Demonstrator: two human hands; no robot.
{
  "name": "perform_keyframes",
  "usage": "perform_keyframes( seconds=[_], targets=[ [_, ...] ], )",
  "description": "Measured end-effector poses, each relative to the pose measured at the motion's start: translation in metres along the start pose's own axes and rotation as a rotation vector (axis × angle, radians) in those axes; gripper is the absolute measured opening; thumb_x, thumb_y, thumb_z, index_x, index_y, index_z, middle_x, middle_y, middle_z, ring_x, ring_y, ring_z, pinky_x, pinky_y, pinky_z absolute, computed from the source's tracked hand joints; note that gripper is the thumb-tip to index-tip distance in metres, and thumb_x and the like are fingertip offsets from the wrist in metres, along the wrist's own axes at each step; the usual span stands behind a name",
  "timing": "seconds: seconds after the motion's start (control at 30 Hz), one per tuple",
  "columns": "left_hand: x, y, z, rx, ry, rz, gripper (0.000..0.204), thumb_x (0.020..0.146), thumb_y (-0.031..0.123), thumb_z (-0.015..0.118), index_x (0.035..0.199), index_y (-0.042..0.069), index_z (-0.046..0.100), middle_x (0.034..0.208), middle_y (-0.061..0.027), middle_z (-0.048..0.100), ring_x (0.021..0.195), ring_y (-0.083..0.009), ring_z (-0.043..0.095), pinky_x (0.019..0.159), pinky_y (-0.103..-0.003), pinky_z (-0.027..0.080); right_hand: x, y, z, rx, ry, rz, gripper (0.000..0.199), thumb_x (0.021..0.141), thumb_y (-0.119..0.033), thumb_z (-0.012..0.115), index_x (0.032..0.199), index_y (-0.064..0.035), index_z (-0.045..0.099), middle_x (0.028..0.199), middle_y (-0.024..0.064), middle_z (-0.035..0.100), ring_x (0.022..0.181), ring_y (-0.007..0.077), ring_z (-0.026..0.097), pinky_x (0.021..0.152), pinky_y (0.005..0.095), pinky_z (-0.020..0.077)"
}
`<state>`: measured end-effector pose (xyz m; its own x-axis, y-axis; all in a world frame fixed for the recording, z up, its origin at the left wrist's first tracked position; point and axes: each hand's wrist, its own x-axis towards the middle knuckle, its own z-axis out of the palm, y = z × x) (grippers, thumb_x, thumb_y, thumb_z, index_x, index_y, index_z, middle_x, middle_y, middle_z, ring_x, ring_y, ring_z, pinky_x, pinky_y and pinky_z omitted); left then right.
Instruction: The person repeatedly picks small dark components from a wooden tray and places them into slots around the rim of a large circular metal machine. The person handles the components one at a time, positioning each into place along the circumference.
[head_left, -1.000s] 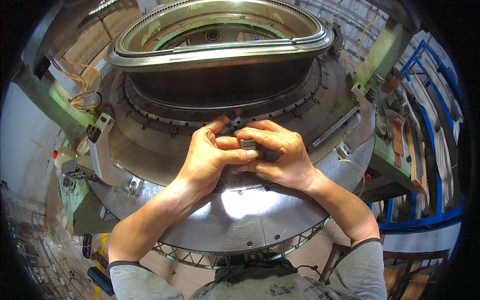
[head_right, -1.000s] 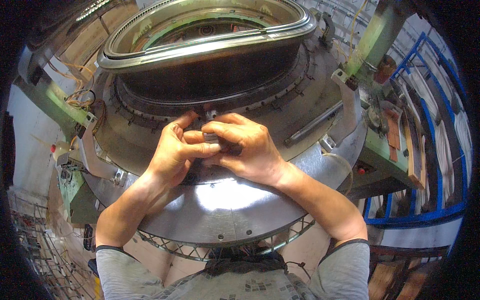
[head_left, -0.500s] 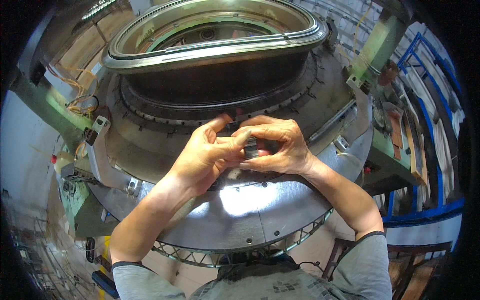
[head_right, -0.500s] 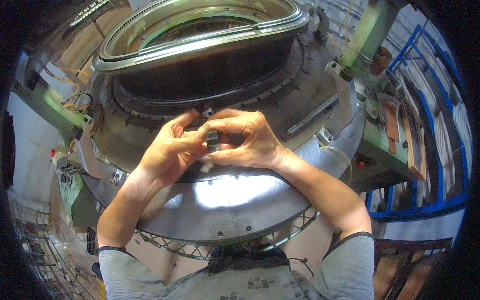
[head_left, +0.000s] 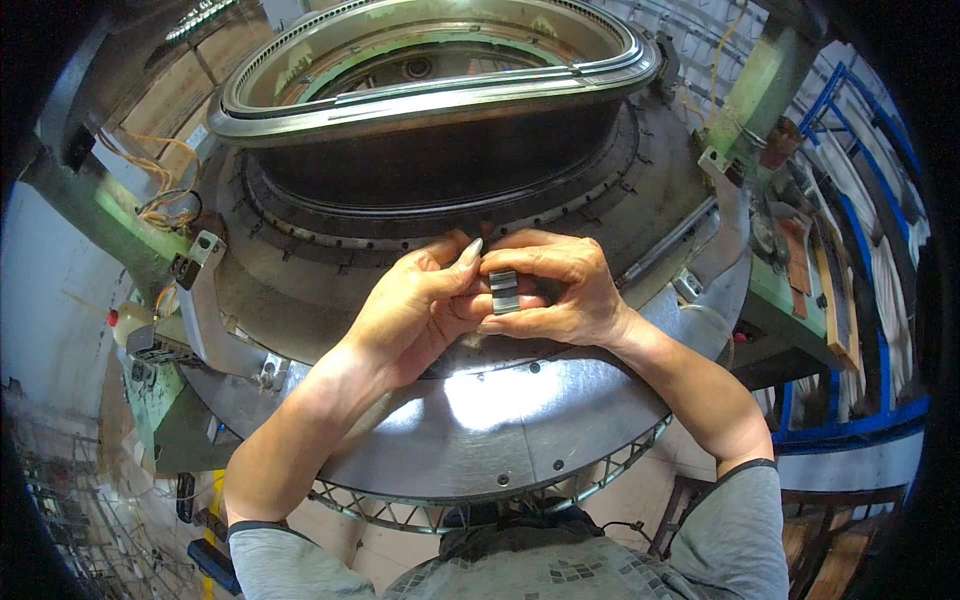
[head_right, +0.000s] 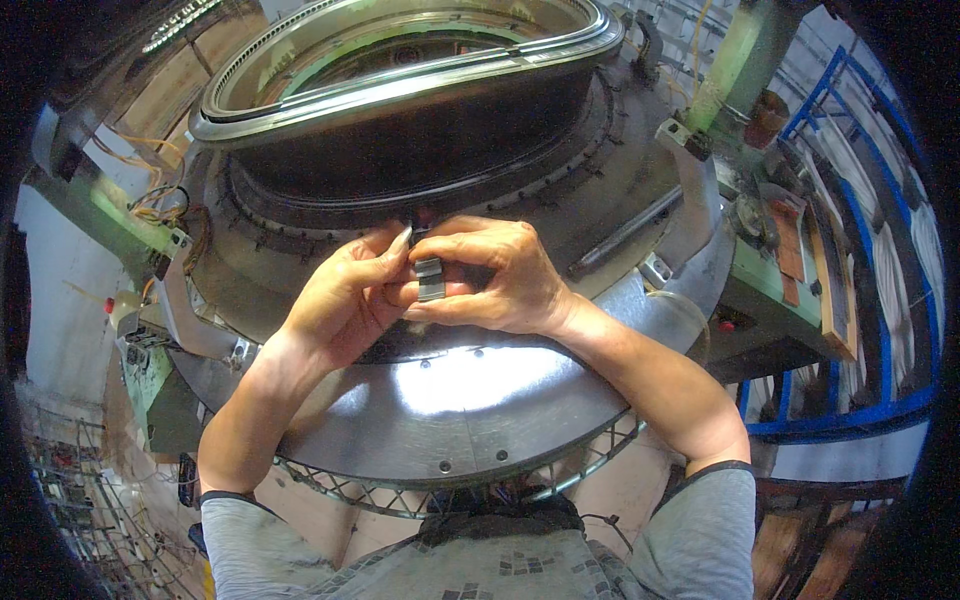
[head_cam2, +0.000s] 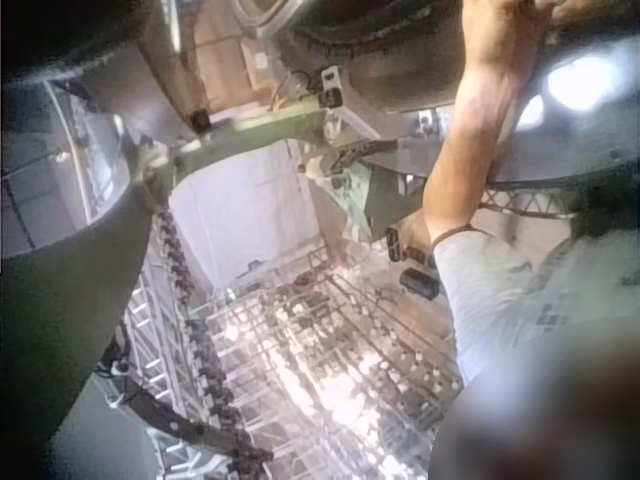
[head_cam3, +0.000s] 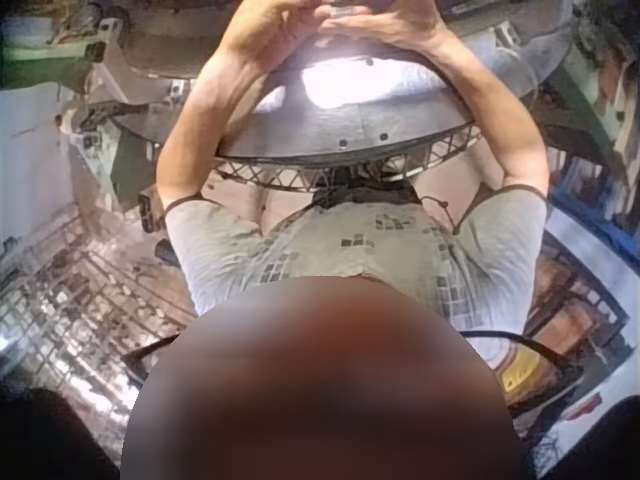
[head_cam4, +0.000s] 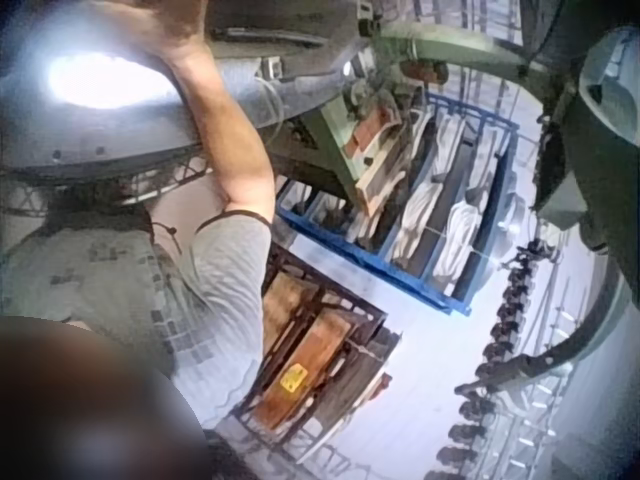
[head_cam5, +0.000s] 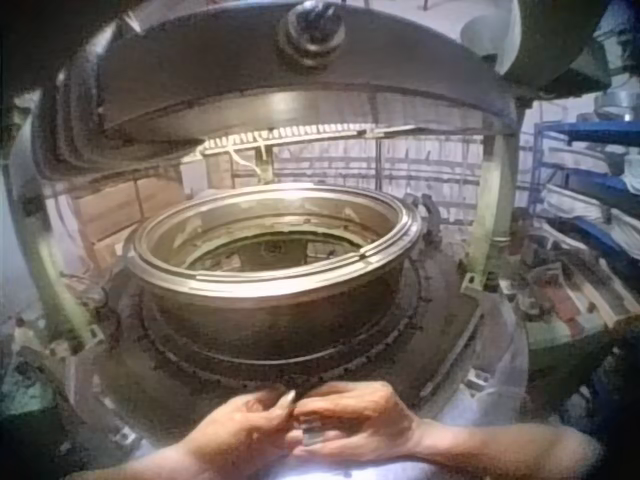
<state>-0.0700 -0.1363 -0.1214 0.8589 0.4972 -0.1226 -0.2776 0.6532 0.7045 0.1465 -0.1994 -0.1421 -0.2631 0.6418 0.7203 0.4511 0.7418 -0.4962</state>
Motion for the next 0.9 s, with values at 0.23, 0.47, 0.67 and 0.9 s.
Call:
perform_keyframes(
  seconds=[0.23,0.47,0.67,0.9],
  targets=[
    [-0.003,0.0,0.013,0.247,0.096,0.115,0.045,0.096,0.006,0.075,0.133,-0.001,0.051,0.105,-0.0156,0.075,0.097,-0.023,0.077,0.092,-0.035,0.064,-0.002,-0.001,-0.004,-0.096,0.006,0.049,0.047,0.071,-0.02,0.094,0.11,-0.0021,0.076,0.098,0.0151,0.075,0.082,0.0282,0.076,0.071,0.036,0.0607],
    [0.003,-0.013,-0.003,0.288,0.225,0.136,0.034,0.084,-0.002,0.084,0.11,-0.002,0.062,0.099,-0.0154,0.074,0.089,-0.023,0.078,0.088,-0.034,0.065,-0.003,-0.002,0.004,-0.14,0.028,0.001,0.046,0.069,-0.01,0.086,0.112,-0.0025,0.072,0.1,0.0165,0.074,0.091,0.035,0.073,0.079,0.0419,0.0604],
    [0.009,-0.016,-0.007,0.352,0.29,0.243,0.015,0.085,-0.004,0.081,0.094,-0.001,0.069,0.09,-0.0122,0.075,0.081,-0.0194,0.075,0.073,-0.031,0.065,-0.003,-0.014,-0.005,0.012,-0.091,0.243,0.057,0.083,-0.02,0.088,0.133,0.0001,0.068,0.11,0.0178,0.074,0.102,0.0299,0.073,0.087,0.0398,0.0593],
    [0.005,-0.028,0.006,0.54,0.305,0.453,0.011,0.088,-0.004,0.079,0.094,-0.002,0.07,0.097,-0.0126,0.075,0.087,-0.0201,0.075,0.084,-0.036,0.065,-0.003,-0.031,0.001,0.108,0.144,0.483,0.024,0.09,-0.016,0.085,0.112,-0.0078,0.083,0.103,0.0105,0.078,0.095,0.0163,0.071,0.085,0.029,0.058]
  ],
)
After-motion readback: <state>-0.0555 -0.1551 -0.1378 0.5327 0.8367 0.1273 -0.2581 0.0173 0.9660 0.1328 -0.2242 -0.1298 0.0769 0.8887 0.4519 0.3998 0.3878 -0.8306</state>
